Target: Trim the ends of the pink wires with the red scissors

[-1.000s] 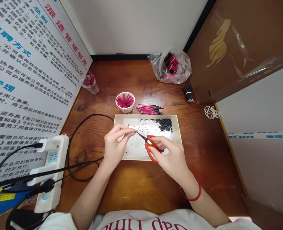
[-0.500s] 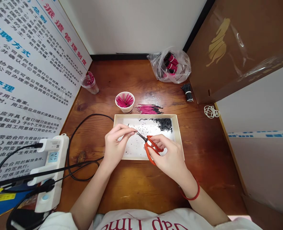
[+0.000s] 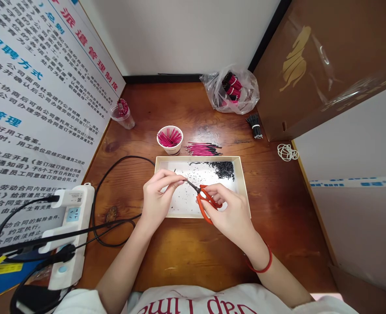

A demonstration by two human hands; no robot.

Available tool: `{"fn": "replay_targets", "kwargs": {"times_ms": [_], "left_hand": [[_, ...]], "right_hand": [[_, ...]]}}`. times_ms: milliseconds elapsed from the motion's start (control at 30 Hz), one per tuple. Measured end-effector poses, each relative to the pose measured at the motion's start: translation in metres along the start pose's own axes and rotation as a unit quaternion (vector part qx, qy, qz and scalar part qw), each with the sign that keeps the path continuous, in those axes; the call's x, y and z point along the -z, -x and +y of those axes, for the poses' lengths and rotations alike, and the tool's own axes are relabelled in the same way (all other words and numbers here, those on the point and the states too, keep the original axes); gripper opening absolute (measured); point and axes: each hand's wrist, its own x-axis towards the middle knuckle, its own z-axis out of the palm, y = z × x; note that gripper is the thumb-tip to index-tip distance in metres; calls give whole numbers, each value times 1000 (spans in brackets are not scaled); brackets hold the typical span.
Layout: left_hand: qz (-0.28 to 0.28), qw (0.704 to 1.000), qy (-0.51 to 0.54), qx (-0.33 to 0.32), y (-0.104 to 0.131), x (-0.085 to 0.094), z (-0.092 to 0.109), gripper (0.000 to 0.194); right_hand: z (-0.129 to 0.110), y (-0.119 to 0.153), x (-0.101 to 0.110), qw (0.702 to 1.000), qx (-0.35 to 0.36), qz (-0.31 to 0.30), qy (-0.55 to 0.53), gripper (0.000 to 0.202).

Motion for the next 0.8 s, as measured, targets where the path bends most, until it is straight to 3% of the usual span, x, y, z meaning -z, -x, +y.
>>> {"fn": "replay_targets", "kwargs": {"times_ms": [800], "left_hand": [[-18, 999, -22, -25, -1, 2, 0, 17]], "right_hand": [[-3, 1, 1, 1000, 14, 11, 4, 8]]}}
